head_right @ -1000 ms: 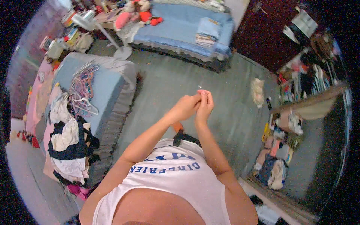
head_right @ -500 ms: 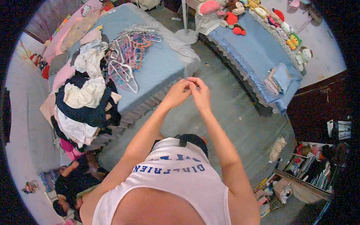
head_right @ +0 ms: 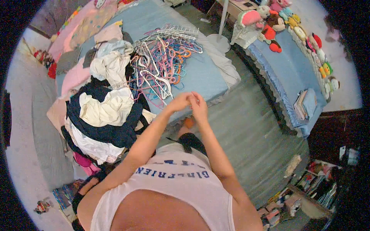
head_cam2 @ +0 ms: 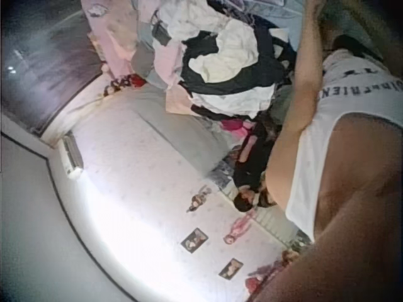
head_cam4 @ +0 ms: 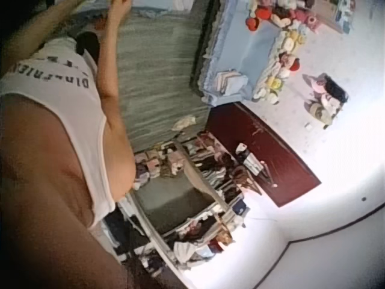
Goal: The person takes various items of clothing from a pile on a bed, places them on plastic hangers, and hangs them inside a closet.
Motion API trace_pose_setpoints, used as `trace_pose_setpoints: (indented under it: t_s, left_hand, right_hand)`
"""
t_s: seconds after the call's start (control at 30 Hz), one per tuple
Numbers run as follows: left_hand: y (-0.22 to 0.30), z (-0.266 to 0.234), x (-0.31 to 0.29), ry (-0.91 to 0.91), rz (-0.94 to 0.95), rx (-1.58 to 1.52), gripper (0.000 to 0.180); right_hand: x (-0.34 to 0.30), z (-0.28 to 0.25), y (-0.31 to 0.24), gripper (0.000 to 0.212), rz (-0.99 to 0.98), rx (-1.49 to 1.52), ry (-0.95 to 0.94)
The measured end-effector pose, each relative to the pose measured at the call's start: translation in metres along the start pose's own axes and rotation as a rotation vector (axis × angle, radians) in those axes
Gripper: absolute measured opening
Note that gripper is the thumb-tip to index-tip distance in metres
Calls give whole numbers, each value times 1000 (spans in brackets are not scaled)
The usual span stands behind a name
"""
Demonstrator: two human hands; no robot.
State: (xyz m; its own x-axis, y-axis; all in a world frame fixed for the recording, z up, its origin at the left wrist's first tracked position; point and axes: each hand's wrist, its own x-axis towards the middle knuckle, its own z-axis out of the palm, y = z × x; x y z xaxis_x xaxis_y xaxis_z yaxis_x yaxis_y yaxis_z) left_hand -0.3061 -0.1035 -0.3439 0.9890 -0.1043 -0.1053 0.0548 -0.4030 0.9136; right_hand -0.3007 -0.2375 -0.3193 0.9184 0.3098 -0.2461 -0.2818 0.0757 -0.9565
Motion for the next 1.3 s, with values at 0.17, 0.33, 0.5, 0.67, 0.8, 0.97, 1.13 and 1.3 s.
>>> trace_pose_setpoints:
  t_s: [0.17, 0.33, 0.5, 0.67, 0.8, 0.97, 1.13, 1.3]
  left_hand:
    - [-24, -93, 5, 427, 32, 402, 27]
    - [-88, -181, -11, 509, -444, 45, 31]
    - [-95, -203, -14, 507, -442, -317, 17]
    - [-113, -244, -55, 704, -480, 471, 44]
    - [-171, -300, -137, 823, -838, 600, 52]
    - [-201, -345, -207, 830, -908, 651, 64]
    - [-276, -357, -270, 327, -964, 558, 73]
    - [-261, -339, -261, 529, -891, 854, 72]
  right_hand:
    - [58, 47, -12, 29, -75, -212, -184]
    - [85, 137, -37, 26, -22, 52, -398]
    - [88, 211, -32, 27, -2, -235, -376]
    - [85, 250, 54, 29, -409, -354, -323]
    - [52, 299, 96, 29, 413, 158, -360]
    - [7, 351, 106, 24, 451, -155, -313]
    - [14, 378, 152, 25, 21, -269, -408]
    - [20, 363, 162, 25, 241, -27, -232]
